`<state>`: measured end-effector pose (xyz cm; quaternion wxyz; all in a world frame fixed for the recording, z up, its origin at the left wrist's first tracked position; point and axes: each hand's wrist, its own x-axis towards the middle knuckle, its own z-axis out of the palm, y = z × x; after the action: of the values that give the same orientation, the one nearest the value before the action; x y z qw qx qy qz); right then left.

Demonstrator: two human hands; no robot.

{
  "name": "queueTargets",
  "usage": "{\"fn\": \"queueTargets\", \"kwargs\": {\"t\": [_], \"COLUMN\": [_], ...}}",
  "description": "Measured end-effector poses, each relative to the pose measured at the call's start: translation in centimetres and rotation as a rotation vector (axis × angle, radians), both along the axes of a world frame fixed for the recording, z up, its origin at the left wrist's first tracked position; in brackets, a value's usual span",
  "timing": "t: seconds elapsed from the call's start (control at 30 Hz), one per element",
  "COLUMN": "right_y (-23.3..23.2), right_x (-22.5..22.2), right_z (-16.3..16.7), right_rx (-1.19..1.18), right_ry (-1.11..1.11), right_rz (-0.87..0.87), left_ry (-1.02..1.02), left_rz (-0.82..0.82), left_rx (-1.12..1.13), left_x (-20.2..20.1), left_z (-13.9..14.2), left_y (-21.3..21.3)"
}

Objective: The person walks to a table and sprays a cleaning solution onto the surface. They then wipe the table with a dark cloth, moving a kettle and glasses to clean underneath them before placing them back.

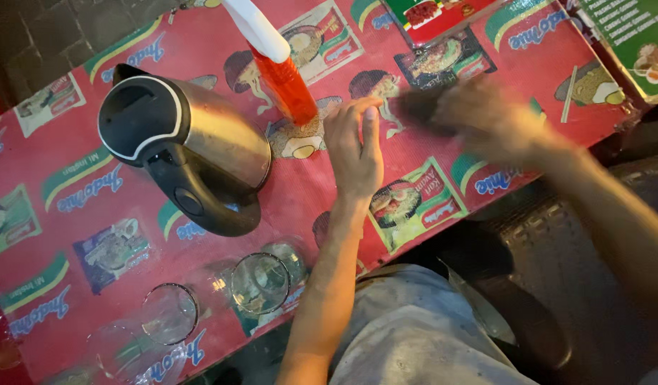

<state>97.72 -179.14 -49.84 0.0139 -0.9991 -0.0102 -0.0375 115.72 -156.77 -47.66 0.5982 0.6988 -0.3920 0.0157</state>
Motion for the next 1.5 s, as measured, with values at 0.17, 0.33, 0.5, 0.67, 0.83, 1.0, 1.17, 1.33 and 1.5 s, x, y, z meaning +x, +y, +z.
{"fn": "queueTargets", "kwargs": {"t": [0.17,0.33,0.5,0.67,0.83,1.0,1.17,1.33,1.5], "right_y": [-3.7,9.0,13.6,6.6,3.9,6.0,5.6,5.0,4.1], "right_x": [1.9,5.3,3.4,0.7,1.6,3.5,4.0,3.5,1.7], "right_z": [0.8,0.5,0.6,3.6,6.0,5.2,5.1,5.2,6.0], "right_rx": [-0.064,0.218,0.595,0.325,0.030,0.750,0.419,0.676,1.299], "right_ry": [-0.346,-0.283,-0.220,-0.295,-0.242,-0.080,-0.301,-0.029,0.459], "right_rz": [-0.536,-0.128,0.350,0.020,-0.268,-0.415,-0.188,-0.306,-0.605], "left_ry": [-0.036,-0.021,0.001,0.038,0.022,0.035,-0.143,-0.299,0.400], "left_rz": [0.013,-0.021,-0.058,-0.056,-0.081,-0.043,-0.085,-0.119,-0.418], "left_rx": [-0.015,0.003,0.015,0.051,0.010,0.099,0.399,0.403,0.239], "left_x": [-0.6,-0.7,-0.7,-1.0,-1.4,-0.9,-1.1,-1.6,-1.6], "left_z": [0.4,0.3,-0.2,-0.1,0.4,0.4,0.0,-0.3,0.1], "left_y": [-0.2,-0.2,0.1,0.4,-0.1,-0.4,0.1,-0.2,0.0]}}
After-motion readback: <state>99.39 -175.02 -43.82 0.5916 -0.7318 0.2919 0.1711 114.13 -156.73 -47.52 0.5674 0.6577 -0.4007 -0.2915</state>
